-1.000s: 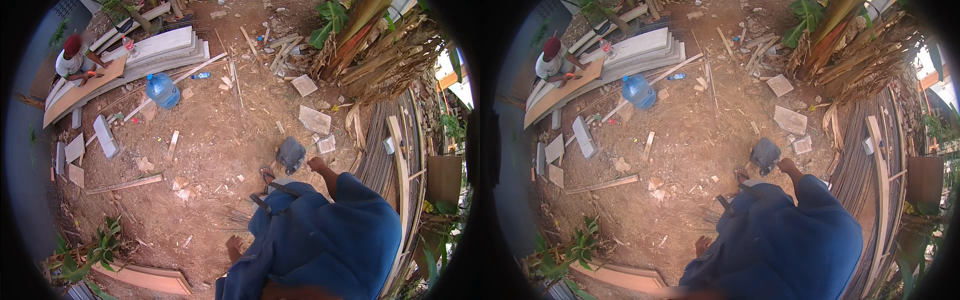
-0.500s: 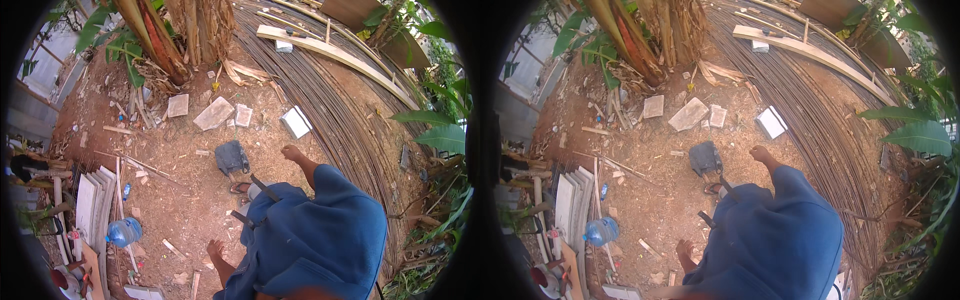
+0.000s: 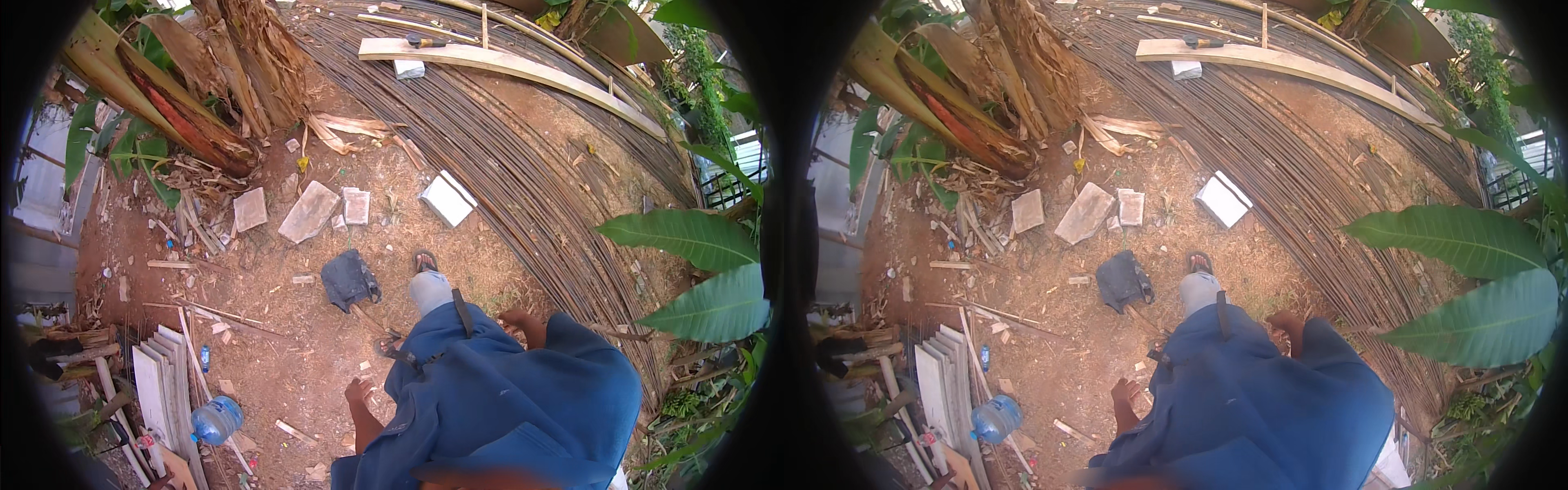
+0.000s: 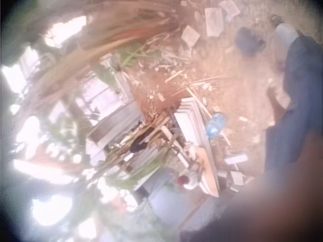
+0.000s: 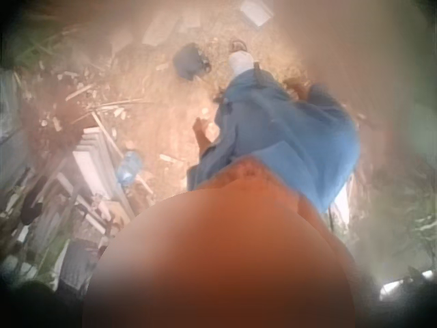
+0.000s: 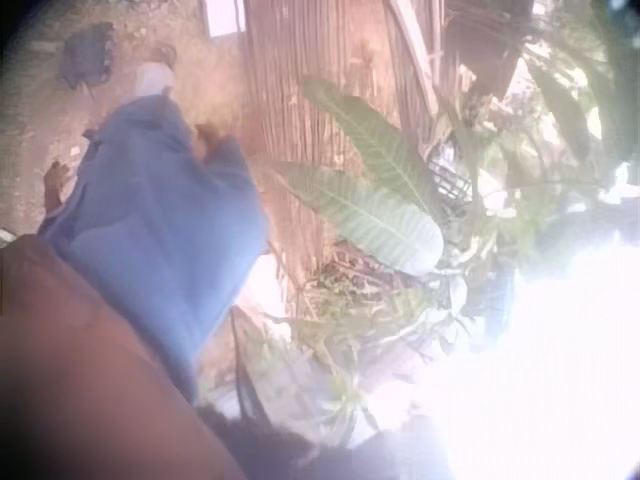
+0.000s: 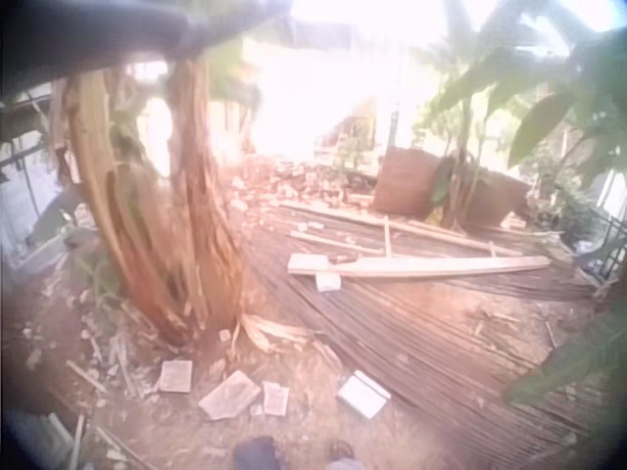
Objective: The person uses an angle grinder to cut a metal rod into smaller pieces while kneeling on the ground. After cutting, the person stands up, walks around the construction site, and picks up several cut metal rods from the ground.
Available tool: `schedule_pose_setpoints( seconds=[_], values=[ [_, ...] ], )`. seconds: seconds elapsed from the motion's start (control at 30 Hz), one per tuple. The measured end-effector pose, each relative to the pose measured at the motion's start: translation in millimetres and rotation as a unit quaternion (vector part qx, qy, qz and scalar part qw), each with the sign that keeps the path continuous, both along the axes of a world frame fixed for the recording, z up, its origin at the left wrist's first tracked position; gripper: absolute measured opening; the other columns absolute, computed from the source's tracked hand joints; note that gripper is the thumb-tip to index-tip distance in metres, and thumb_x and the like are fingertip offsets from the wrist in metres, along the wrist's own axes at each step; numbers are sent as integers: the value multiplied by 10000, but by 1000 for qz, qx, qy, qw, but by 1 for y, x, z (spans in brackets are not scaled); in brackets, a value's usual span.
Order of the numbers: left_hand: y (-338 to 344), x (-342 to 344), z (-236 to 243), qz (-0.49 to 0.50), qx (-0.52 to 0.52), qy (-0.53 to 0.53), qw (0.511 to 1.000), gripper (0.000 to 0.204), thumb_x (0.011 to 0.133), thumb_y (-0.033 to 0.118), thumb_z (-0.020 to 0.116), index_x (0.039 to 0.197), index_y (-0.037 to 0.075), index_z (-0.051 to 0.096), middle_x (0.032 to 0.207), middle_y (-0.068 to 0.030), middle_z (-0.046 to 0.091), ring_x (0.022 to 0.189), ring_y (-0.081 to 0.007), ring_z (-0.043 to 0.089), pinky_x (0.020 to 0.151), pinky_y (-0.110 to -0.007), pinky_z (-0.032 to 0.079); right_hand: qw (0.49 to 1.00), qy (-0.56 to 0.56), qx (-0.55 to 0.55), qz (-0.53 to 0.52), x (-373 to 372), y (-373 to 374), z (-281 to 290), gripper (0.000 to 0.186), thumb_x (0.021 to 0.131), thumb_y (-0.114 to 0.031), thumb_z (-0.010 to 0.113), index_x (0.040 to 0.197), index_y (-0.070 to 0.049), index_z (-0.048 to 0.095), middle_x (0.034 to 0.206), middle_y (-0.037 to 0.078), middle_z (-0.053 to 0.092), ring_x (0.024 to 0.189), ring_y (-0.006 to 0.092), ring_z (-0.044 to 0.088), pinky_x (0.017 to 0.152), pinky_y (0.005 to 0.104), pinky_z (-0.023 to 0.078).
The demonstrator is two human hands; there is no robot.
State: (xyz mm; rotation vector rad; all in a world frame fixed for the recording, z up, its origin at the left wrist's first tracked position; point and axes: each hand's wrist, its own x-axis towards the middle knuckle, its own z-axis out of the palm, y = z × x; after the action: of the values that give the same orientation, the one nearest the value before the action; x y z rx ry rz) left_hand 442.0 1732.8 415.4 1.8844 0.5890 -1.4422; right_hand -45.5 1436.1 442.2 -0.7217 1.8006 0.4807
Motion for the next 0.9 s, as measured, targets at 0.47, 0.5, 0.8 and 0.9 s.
schedule_pose_setpoints(
  seconds=[0.47,0.5,0.8,0.9],
  values=[
    [-395,31,-4,-95,-119,-63,986,192,882,172,613,1043,80,565,884,-97,652,742,-265,668,599,-412,501,944,-90,-246,-199,-28,-378,-1,273,932,-308,563,1077,-79,594,842,52,611,714,168,646,555,318,451],
    [-436,44,7,-36,-251,26,967,189,905,204,594,1041,75,566,876,-103,658,759,-243,675,575,-381,509,936,-102,-261,-215,-24,-399,4,270,933,-311,570,1076,-84,596,847,50,612,716,162,645,553,312,452],
    [-636,82,-8,-235,-125,-87,960,286,939,315,552,1091,74,577,929,-75,677,827,-189,661,667,-347,483,925,-112,-217,-290,26,-433,-12,303,939,-340,569,1142,-115,558,890,50,641,771,179,656,644,362,479],
    [-651,99,-42,-286,17,-6,958,345,925,322,549,1152,63,571,992,-106,677,880,-256,664,773,-445,494,937,-54,-126,-322,55,-425,-21,356,919,-330,567,1180,-87,558,906,70,633,725,183,643,632,389,487]
  ],
)
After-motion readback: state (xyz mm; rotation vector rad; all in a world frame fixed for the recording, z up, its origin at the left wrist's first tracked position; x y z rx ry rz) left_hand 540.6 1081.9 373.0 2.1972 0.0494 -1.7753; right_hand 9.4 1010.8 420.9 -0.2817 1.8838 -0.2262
